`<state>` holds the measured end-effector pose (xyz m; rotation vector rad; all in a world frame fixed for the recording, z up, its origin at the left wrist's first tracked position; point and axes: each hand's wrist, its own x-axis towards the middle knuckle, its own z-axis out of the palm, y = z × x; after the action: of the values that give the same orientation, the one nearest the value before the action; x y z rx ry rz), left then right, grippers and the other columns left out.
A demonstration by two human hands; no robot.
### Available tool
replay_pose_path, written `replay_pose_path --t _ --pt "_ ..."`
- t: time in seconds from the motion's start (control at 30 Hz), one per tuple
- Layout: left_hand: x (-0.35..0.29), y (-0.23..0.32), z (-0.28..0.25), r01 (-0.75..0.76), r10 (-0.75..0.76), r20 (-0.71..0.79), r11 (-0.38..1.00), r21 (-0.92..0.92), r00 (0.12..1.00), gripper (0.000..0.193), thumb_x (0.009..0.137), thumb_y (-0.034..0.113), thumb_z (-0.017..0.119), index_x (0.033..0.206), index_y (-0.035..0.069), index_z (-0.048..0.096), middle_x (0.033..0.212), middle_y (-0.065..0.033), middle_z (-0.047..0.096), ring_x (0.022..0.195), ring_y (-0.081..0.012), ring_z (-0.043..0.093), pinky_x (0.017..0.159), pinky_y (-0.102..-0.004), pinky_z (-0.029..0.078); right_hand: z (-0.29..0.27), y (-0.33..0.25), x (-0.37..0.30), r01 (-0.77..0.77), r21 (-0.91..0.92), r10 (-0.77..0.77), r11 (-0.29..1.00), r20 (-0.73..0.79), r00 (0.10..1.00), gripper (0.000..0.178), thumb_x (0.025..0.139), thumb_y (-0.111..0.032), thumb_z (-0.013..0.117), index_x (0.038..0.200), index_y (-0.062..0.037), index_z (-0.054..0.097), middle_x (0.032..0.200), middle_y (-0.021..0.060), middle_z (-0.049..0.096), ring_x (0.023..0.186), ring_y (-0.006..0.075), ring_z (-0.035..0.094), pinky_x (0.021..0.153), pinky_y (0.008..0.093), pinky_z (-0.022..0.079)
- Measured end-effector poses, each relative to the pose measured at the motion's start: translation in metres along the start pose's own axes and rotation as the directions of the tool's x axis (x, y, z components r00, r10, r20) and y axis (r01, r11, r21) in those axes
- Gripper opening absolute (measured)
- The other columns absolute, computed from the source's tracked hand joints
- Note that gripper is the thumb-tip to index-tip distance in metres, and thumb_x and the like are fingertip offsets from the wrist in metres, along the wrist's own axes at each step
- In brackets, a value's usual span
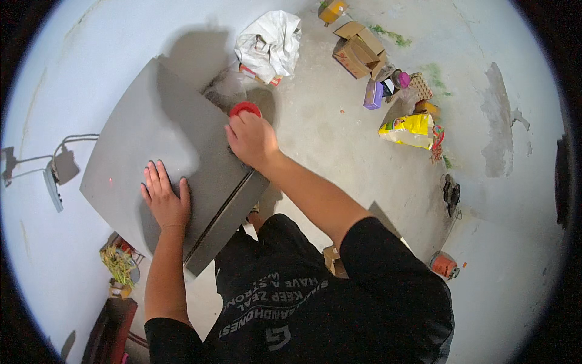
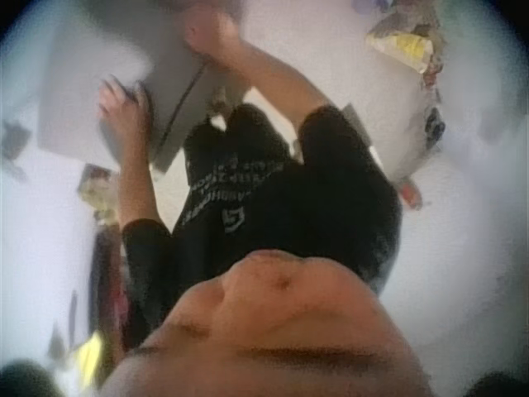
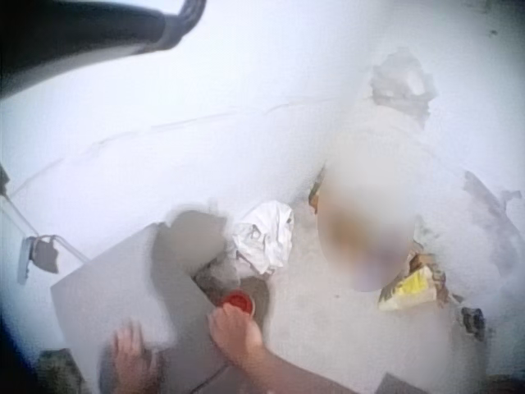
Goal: The person cleans the top and front surfaces of a refrigerator using a metallic scrubbing pad and a cloth, then sits on the floor to wipe the lower door.
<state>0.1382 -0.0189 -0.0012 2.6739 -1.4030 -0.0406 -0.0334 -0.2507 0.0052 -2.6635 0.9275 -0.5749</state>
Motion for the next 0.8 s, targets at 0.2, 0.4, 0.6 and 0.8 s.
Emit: replay_pose_path --t 0.2,0.4,0.6,0.8 --pt "0.001 -0.001 -0.002 0.01 -0.01 -0.012 0.999 -0.041 1.0 0.074 0.101 0.042 0.057 0.163 0.007 0.037 0.169 -0.0162 0.037 0.158 -0.033 0.029 0.128 -0.0541 0.017 0.029 -0.008 0.027 0.135 0.023 -0.136 0.991 0.026 0.99 0.015 0.095 -0.024 0.065 0.09 -0.0101 0.063 0.088 0.0119 0.063 0.08 0.0324 0.066 0.07 0.0454 0.055" --pt "0.003 -0.001 0.005 0.026 -0.03 -0.057 0.997 -0.073 0.998 0.07 0.102 0.037 0.055 0.162 0.007 0.039 0.168 -0.0155 0.038 0.158 -0.0324 0.03 0.128 -0.0542 0.017 0.027 -0.044 0.005 0.301 0.209 -0.311 0.93 0.013 0.95 0.019 0.091 -0.022 0.069 0.081 -0.0095 0.06 0.081 0.0106 0.058 0.076 0.0347 0.063 0.065 0.0491 0.049" --pt "0.002 0.0 0.004 0.024 -0.029 -0.058 0.997 -0.08 0.998 0.066 0.102 0.033 0.054 0.161 0.009 0.041 0.168 -0.015 0.039 0.157 -0.0325 0.033 0.127 -0.0547 0.02 0.04 -0.043 0.034 0.202 0.224 -0.209 0.953 0.006 0.978 0.019 0.09 -0.022 0.071 0.081 -0.0093 0.06 0.082 0.0113 0.06 0.075 0.0352 0.063 0.067 0.0494 0.049" --pt "0.001 -0.007 0.015 0.02 -0.027 -0.105 0.997 -0.072 0.994 0.061 0.102 0.028 0.052 0.16 0.01 0.044 0.167 -0.0138 0.041 0.156 -0.0319 0.035 0.127 -0.0546 0.021 0.03 -0.085 -0.051 0.28 0.385 -0.365 0.88 0.169 0.915 0.017 0.09 -0.023 0.07 0.081 -0.0113 0.061 0.083 0.0106 0.061 0.078 0.0339 0.064 0.068 0.0483 0.051"
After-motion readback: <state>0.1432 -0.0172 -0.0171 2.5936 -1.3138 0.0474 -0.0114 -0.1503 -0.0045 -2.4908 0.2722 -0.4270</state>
